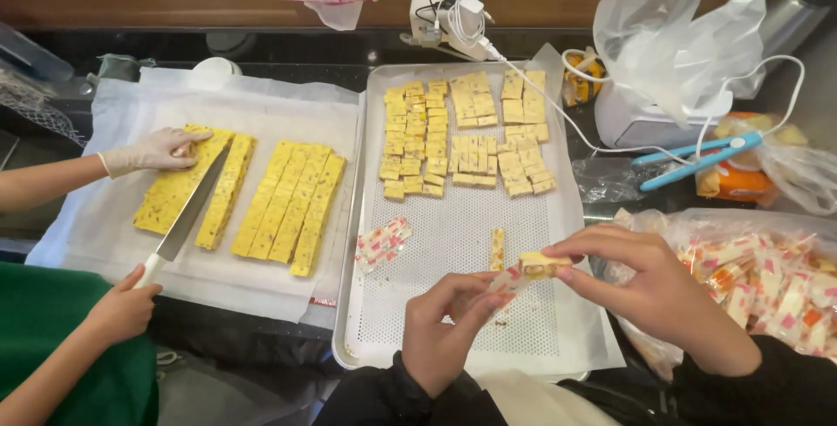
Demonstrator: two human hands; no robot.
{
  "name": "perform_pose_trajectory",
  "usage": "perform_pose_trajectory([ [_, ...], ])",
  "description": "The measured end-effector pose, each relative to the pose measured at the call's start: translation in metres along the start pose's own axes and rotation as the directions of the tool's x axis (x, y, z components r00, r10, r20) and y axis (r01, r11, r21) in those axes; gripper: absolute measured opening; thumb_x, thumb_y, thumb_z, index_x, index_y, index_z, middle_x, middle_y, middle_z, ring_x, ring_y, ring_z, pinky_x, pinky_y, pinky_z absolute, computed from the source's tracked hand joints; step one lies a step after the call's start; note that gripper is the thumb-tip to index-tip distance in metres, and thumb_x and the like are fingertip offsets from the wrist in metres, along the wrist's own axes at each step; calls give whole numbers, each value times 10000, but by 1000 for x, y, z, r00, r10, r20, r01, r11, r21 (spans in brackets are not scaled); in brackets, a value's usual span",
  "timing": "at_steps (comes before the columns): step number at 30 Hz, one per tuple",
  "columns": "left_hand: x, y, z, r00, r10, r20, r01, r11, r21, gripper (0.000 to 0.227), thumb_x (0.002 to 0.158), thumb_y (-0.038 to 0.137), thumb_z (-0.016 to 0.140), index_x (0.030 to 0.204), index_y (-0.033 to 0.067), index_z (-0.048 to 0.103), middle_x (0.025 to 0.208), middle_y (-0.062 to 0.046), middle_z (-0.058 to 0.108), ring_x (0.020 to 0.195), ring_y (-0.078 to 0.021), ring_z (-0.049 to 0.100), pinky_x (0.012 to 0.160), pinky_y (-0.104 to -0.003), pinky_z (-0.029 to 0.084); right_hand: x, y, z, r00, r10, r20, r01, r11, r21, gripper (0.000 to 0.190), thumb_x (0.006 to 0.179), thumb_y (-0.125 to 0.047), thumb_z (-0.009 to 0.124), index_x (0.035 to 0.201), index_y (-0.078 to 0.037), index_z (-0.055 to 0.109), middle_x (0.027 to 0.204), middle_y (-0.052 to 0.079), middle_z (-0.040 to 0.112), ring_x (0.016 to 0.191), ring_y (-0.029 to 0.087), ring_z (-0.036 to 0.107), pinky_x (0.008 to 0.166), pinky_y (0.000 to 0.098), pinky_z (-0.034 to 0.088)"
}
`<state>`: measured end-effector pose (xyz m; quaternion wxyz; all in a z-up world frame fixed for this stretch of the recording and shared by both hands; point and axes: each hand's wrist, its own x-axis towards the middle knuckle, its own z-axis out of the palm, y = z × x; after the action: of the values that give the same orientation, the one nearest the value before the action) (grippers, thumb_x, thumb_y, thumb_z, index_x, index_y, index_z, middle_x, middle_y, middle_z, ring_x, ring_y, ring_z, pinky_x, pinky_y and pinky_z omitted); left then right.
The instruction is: The person wraps individual pieces of rectangular yellow candy in patterned paper by hand and places them onto a tray, while another person nearby cuts large slabs of the candy into smaller bars using a knife.
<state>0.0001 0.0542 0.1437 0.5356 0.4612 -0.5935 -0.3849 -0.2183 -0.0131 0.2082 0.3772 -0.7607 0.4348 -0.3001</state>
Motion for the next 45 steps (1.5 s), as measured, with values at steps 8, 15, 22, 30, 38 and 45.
perform_pose_trajectory([
  [8, -6, -16, 3, 976, -216, -8, 199, 911, -360, 119, 866, 95, 687, 911, 0, 631, 1048, -236, 724, 991, -302, 721, 807, -344, 618, 9, 2, -4, 926, -343, 159, 363, 924, -117, 189, 829, -162, 682, 1006, -163, 749, 917, -22, 756, 795, 124, 707, 750, 292, 468],
  [15, 1, -21, 7, 963, -248, 101, 268, 888, -373, 129, 887, 114, 667, 944, 3, 632, 1077, -215, 699, 928, -281, 704, 694, -328, 653, 8, 11, 8, 921, -347, 178, 365, 928, -80, 206, 866, -106, 647, 1041, -178, 728, 1041, 10, 718, 915, 157, 704, 808, 293, 483],
  [22, 8, -30, 10, 863, -438, 253, 505, 718, -478, 158, 856, 112, 717, 862, 96, 559, 950, -120, 730, 853, -224, 721, 645, -283, 564, 2, 19, 24, 993, 98, 71, -100, 995, 29, 452, 756, -182, 771, 1152, -130, 560, 1093, -13, 778, 1063, 126, 729, 980, 296, 494],
  [30, -4, -42, 22, 908, -417, 41, 363, 735, -573, 272, 803, 16, 736, 738, 103, 487, 1054, -211, 735, 956, -256, 721, 814, -356, 582, -9, 37, 51, 994, -111, -14, 112, 985, 131, 322, 784, -71, 746, 1078, -202, 738, 1397, 107, 577, 1193, 246, 592, 974, 376, 491],
  [38, -15, -58, 33, 916, -401, 6, 314, 709, -631, 418, 813, -29, 710, 666, 122, 349, 1109, -260, 709, 958, -245, 705, 779, -358, 591, -8, 43, 58, 988, -119, 95, 116, 992, 40, 122, 778, -109, 760, 877, -167, 721, 1401, 90, 564, 1262, 260, 527, 1038, 412, 377],
  [45, -19, -78, 40, 914, -400, 64, 380, 793, -476, 483, 753, 5, 764, 645, 115, 306, 960, -218, 783, 714, -137, 620, 560, -269, 506, -16, 62, 40, 939, -245, 243, 251, 968, 6, 191, 891, -237, 702, 1068, -173, 670, 1438, 114, 521, 1253, 296, 571, 1050, 430, 350],
])
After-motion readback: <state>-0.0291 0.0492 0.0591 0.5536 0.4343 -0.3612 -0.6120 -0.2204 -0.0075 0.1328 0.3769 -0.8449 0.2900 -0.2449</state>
